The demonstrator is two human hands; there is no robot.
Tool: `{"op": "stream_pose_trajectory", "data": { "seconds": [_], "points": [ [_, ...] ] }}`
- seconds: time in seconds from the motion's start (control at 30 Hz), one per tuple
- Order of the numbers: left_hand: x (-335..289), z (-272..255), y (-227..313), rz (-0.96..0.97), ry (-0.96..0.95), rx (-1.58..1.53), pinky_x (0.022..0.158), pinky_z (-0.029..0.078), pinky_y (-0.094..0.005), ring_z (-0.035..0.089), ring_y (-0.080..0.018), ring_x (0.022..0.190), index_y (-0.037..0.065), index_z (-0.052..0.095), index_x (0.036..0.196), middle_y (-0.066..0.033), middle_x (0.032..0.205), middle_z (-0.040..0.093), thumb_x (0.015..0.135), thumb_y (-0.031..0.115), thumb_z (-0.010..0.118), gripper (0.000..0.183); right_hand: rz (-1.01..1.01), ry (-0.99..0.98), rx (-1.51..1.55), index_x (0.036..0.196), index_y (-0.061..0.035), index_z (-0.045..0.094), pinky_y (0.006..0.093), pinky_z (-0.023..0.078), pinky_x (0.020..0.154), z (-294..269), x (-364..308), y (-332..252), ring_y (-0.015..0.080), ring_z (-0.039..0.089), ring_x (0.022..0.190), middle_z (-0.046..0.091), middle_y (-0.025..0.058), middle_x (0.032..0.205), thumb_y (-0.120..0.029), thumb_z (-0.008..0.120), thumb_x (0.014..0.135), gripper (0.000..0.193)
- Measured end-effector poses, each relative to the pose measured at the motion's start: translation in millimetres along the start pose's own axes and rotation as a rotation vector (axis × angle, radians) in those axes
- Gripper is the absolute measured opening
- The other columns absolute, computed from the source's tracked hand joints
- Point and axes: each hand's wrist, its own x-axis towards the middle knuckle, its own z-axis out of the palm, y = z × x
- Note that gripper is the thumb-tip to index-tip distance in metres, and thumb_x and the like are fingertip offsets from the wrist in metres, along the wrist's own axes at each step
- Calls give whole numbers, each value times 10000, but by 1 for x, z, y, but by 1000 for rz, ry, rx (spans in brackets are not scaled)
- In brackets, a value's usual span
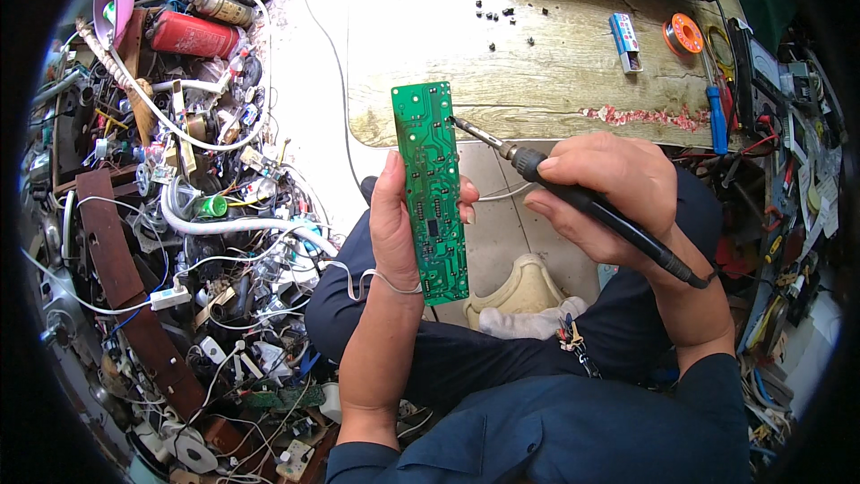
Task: The person holds a green circuit board in the left hand and uses a soldering iron in the right hand to apply heat to various points on the board. The person repeatedly touches the iron to different pads and components across the board's surface.
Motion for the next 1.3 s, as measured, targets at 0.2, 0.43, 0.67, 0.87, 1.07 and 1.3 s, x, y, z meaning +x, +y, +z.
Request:
{"op": "stream_pose_trajectory", "data": {
  "seconds": [0.2,0.43,0.67,0.87,1.07,1.3],
  "points": [
    [0,-3,-1,-1,11,14,643,590,-307,707,-221,733,9,588,1223,-188,887,711,1093,472,370,528,17,-13,1,1011,-48,678,347,569,624,0,-2,0,284,725,731,712,132,843,-58,872,724,347],
    [0,-4,0,-10,-5,21,637,593,-299,713,-217,748,9,589,1219,-185,886,712,1091,473,379,525,-6,-2,1,990,-31,688,343,569,607,0,1,0,281,721,711,712,129,832,-27,846,732,303],
    [0,-4,0,-8,1,19,641,601,-297,716,-212,742,8,586,1213,-185,888,715,1090,491,371,543,3,-33,48,1016,-64,681,343,566,600,1,-6,1,288,718,681,713,129,823,-72,881,714,362],
    [1,-5,-1,7,-16,0,645,608,-306,719,-223,749,-15,589,1224,-186,888,713,1089,511,359,590,1,-2,37,1028,-67,676,349,567,598,-3,-4,-1,289,720,684,713,130,817,-74,882,712,377],
    [1,-9,-1,-9,-54,-82,668,608,-309,719,-231,752,-28,601,1220,-196,902,719,1087,536,346,633,-7,50,-3,1001,-31,691,341,566,594,-5,0,-3,283,720,691,713,130,823,-37,861,720,329],
    [2,-9,-3,14,-59,-37,680,601,-302,717,-227,750,-33,595,1227,-203,911,723,1089,527,344,630,-9,48,8,1004,-32,689,339,566,604,-3,-1,-1,280,723,706,716,130,837,-38,864,727,328]
  ]
}}
